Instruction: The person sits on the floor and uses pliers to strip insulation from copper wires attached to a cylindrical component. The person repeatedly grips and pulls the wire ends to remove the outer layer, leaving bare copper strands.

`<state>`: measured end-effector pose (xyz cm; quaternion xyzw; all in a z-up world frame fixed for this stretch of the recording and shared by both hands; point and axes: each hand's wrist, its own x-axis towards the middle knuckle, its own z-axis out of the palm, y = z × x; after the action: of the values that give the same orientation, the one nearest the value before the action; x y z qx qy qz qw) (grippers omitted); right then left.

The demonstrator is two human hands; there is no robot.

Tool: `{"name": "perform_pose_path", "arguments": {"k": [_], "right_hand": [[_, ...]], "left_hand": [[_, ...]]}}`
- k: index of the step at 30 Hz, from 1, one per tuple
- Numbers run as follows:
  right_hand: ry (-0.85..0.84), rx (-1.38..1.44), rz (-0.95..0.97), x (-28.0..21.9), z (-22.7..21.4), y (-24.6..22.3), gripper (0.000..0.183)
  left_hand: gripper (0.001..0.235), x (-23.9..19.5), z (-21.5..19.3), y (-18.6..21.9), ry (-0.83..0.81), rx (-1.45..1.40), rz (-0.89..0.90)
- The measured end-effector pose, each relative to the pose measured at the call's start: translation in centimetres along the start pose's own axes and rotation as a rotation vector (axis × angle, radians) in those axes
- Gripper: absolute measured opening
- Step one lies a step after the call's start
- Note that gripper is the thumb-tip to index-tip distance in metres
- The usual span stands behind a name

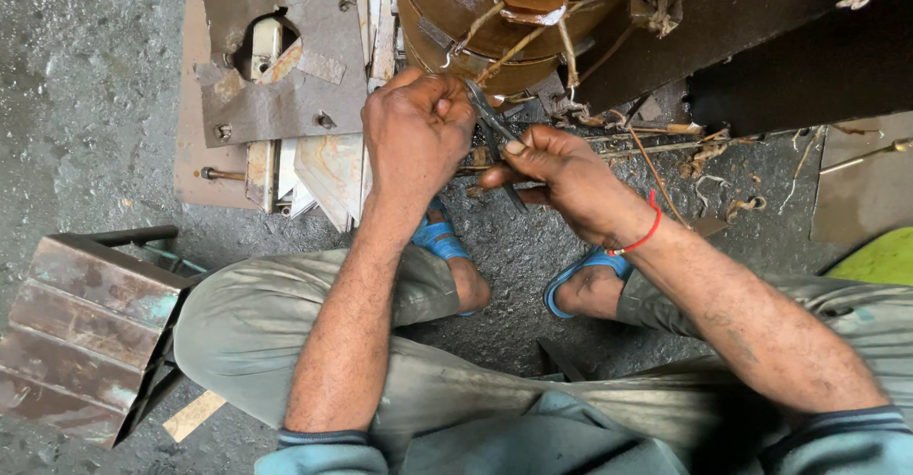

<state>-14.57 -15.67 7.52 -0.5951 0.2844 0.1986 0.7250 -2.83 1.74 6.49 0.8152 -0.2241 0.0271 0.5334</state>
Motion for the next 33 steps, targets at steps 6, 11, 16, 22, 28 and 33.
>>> {"name": "perform_pose_path", "arguments": {"k": [6, 11, 16, 22, 28, 33], "right_hand": [[0.147, -0.208, -0.244, 0.7, 0.9, 1.3, 0.021], [0.066, -0.243, 0.052, 1.8, -0.3, 2.5, 0.027], [0.127, -0.632, -0.126, 3.9, -1.1, 4.9, 0.043], [0.074, -1.136, -0.107, -0.9, -3.9, 10.5, 0.040], [0.156, -0.737, -0.042, -3.0, -4.7, 15.9, 0.040], [0.215, -0.552, -0.064, -2.7, -3.9, 14.7, 0.036]], "left_hand": [[0.002, -0.9, 0.8, 0.7, 0.060, 0.036, -0.042], [0.003, -2.0, 2.3, 0.3, 0.087, -0.008, 0.022], [0.007, -1.6, 2.9, -1.4, -0.025, -0.080, -0.143], [0.021, -0.1, -1.1, -4.6, -0.183, 0.008, -0.291], [0.027, -0.8, 3.5, -4.9, -0.049, -0.120, 0.385], [0.009, -0.8, 6.8, -6.0, -0.095, 0.040, 0.212]]}}
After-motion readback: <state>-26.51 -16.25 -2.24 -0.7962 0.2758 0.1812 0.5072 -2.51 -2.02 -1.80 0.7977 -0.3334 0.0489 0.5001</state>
